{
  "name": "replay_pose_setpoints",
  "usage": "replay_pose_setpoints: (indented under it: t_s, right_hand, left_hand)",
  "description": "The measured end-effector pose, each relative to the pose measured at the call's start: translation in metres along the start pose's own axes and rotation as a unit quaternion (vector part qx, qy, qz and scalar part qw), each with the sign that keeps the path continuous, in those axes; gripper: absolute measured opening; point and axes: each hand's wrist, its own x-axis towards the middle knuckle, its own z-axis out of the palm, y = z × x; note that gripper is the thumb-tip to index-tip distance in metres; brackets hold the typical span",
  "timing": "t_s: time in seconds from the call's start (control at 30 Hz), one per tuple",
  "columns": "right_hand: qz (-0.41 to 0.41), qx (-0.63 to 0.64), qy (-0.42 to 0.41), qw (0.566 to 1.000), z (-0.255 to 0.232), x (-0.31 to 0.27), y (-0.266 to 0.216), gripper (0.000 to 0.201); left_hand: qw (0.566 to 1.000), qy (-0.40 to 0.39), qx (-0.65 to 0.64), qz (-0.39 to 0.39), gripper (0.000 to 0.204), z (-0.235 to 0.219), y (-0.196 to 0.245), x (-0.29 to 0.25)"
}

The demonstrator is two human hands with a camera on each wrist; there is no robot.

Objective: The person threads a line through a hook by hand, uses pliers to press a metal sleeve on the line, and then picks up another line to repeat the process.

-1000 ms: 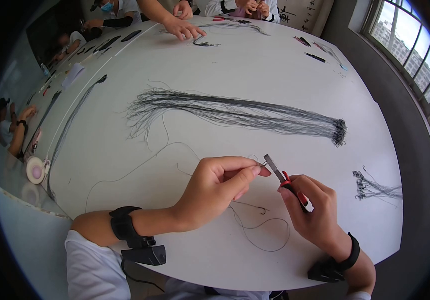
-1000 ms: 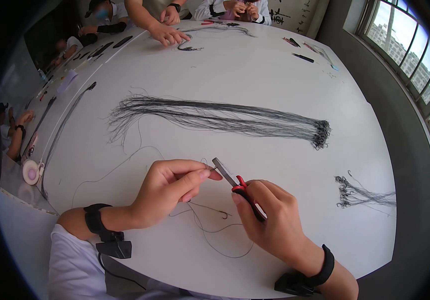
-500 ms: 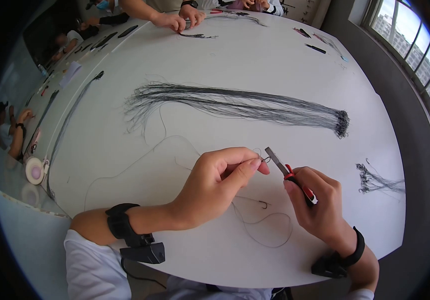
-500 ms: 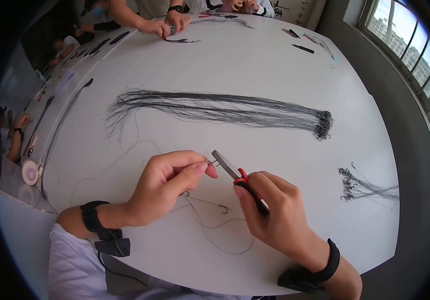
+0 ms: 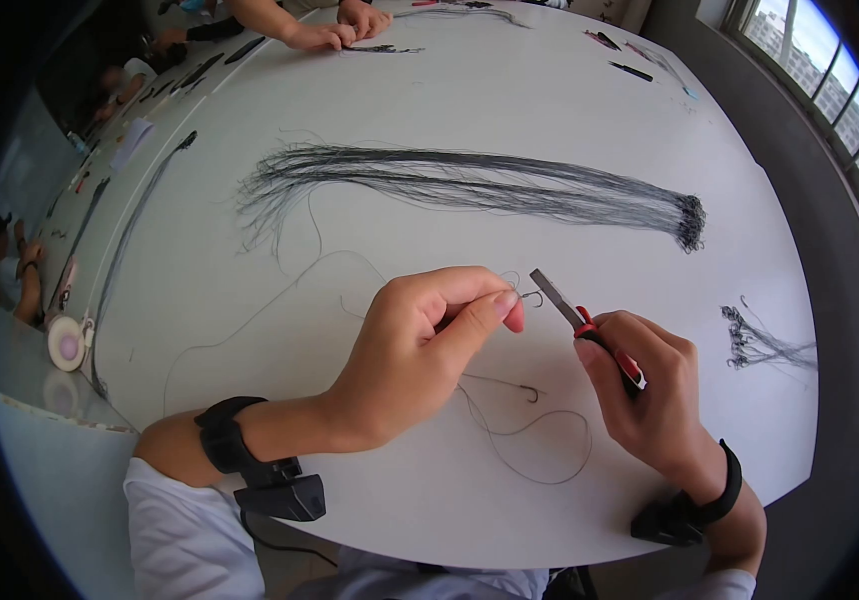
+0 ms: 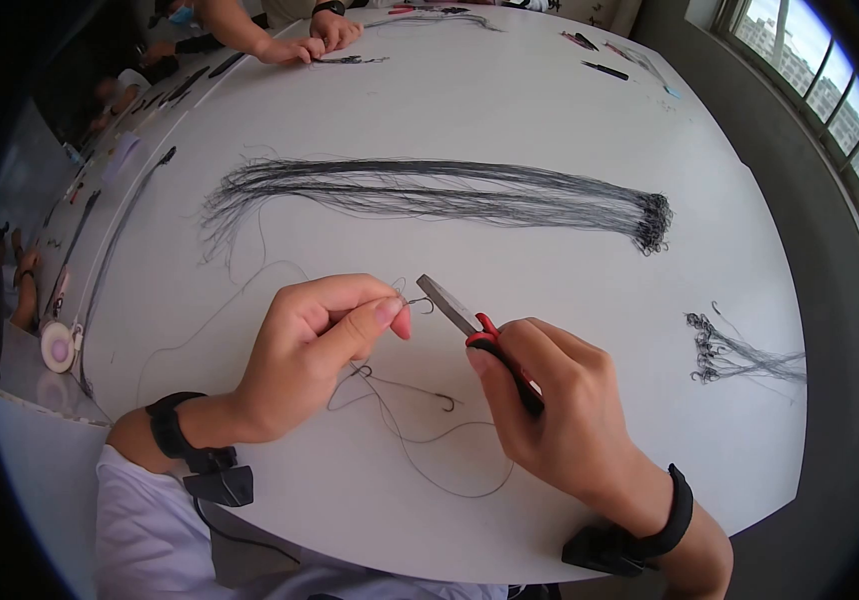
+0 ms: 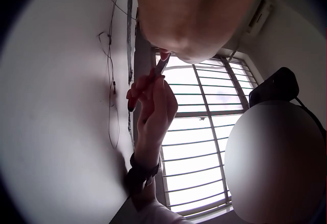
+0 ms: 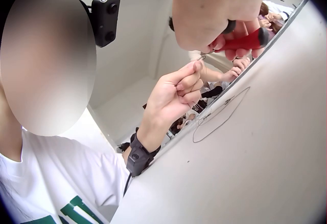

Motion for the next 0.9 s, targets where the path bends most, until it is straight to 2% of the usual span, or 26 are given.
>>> replay_pose_setpoints:
  t_s: [0.47,0.57,0.63,0.77,0.83,0.9]
  right_hand:
    - [0.008,0.003,0.003,1.0,-0.001,-0.001,-0.001,0.014]
    - [0.03,-0.012,-0.019,0.999,-0.003,0.0,-0.001,0.014]
    - [-0.034,-0.081,-0.006,0.996,-0.002,0.001,0.008,0.012]
    - [-0.004,-0.153,-0.014,0.988,-0.004,-0.002,0.013,0.011]
    - [0.014,-0.194,-0.056,0.979,-0.006,-0.004,0.014,0.012]
    - [0.01,-0.205,-0.06,0.977,-0.007,-0.006,0.018,0.013]
  left_hand:
    - [0.999,-0.012,-0.02,-0.023,0.023,-0.002,0.003,0.001]
    - [0.999,-0.027,-0.014,-0.045,0.023,-0.004,0.004,0.002]
    - [0.997,-0.047,-0.025,-0.058,0.024,-0.004,0.003,0.004]
    - [0.994,-0.067,-0.044,-0.073,0.024,-0.002,0.005,0.002]
    - [0.988,-0.098,-0.089,-0.078,0.024,-0.002,0.005,0.0]
    - [0.986,-0.111,-0.097,-0.081,0.024,-0.001,0.009,-0.002]
